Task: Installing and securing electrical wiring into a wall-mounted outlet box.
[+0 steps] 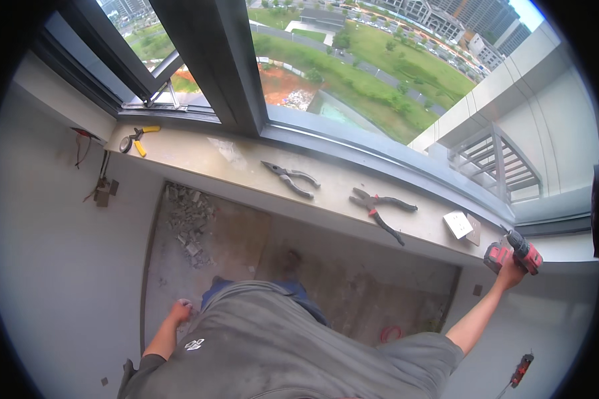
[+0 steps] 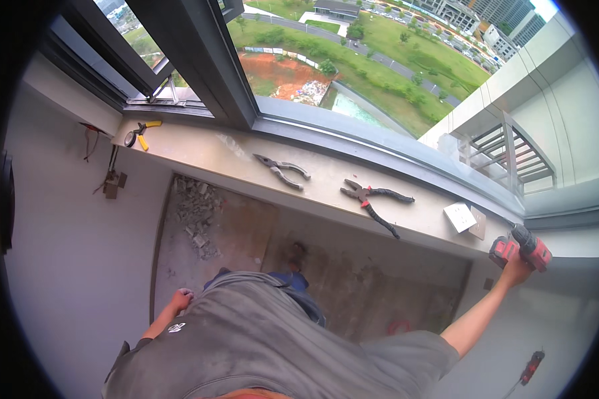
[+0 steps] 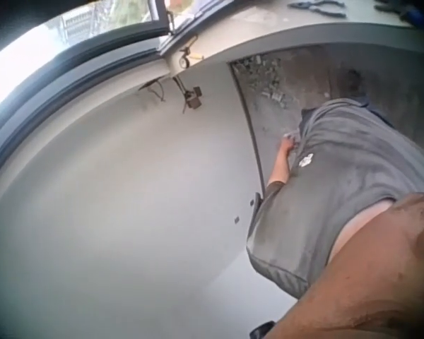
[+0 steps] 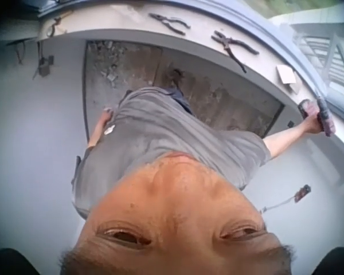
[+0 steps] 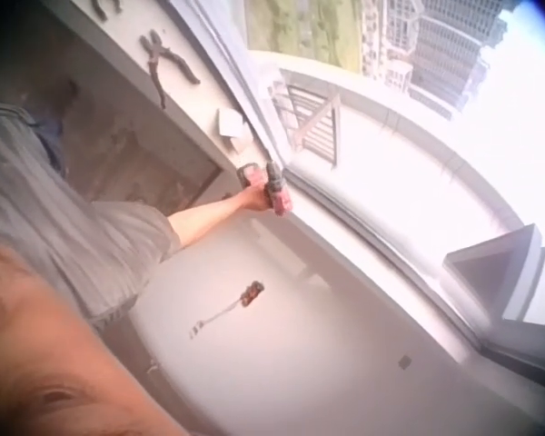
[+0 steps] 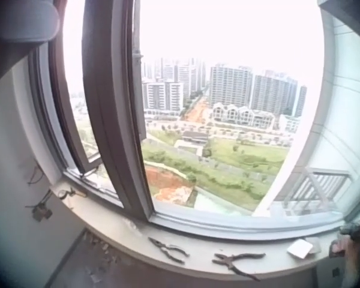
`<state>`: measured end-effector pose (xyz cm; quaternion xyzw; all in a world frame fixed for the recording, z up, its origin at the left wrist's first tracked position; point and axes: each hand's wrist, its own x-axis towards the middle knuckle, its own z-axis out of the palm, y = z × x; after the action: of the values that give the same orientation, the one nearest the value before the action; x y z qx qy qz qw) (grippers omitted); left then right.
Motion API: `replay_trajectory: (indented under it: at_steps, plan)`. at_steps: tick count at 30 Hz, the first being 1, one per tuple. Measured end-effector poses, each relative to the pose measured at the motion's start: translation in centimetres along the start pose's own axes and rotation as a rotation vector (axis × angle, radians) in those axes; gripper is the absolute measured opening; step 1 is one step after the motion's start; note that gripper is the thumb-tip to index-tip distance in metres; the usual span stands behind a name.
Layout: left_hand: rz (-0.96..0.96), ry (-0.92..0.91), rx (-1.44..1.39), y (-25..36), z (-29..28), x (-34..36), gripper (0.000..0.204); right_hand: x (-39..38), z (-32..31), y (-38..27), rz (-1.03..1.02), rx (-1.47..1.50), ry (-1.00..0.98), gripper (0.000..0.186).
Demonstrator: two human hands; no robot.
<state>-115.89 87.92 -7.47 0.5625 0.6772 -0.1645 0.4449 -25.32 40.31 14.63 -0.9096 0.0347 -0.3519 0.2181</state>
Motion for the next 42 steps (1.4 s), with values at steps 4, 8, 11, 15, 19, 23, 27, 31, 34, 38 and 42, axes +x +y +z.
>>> replay_trajectory:
  at_steps: [4,8,11,15,19,23,27,31,34,38,42]
  plan:
    - [-0.031,-0.029,-0.094,-0.2,-1.1,3.7,0.029,-1.8,-10.2,-5.1,-0.038,-0.133,-0.043,0.045]
    - [-0.033,-0.133,-0.2,2.8,-1.2,6.0,0.031,-6.1,-21.1,-11.8,-0.061,0.377,-0.593,0.041]
    - [0.025,-0.14,-0.273,3.2,-0.7,7.4,0.031,-13.9,-23.4,-16.0,-0.083,0.599,-0.824,0.049]
    - [0.12,-0.149,-0.232,1.4,-0.8,8.6,0.034,-26.9,-22.6,-22.4,0.164,0.819,-1.279,0.041]
    - [0.228,-0.092,-0.278,-4.5,-2.5,8.8,0.031,-38.5,-21.0,-29.5,0.302,0.865,-1.417,0.03]
    - [0.155,0.048,-0.476,-14.4,-4.9,8.9,0.025,-46.9,-19.5,-36.9,-0.002,0.819,-1.41,0.017]
    - [-0.157,0.039,-0.681,-25.2,-6.9,8.6,0.026,-53.2,-22.6,-46.2,-0.257,0.794,-1.451,0.012]
    - [-0.36,-0.035,-1.08,-29.4,-9.6,8.2,0.033,-57.3,-23.6,-50.3,-0.272,0.855,-1.583,0.022]
    - [-0.34,-0.001,-1.143,-29.1,-12.5,10.0,0.039,-60.8,-24.9,-54.7,-0.162,0.893,-1.75,0.034]
    - [-0.261,0.051,-1.248,-25.3,-17.0,14.8,0.044,-64.5,-22.5,-60.2,-0.153,0.86,-1.953,0.045]
    - [-0.141,0.054,-1.5,-15.5,-24.4,16.9,0.046,-68.6,-17.6,-65.2,-0.212,0.904,-2.067,0.038]
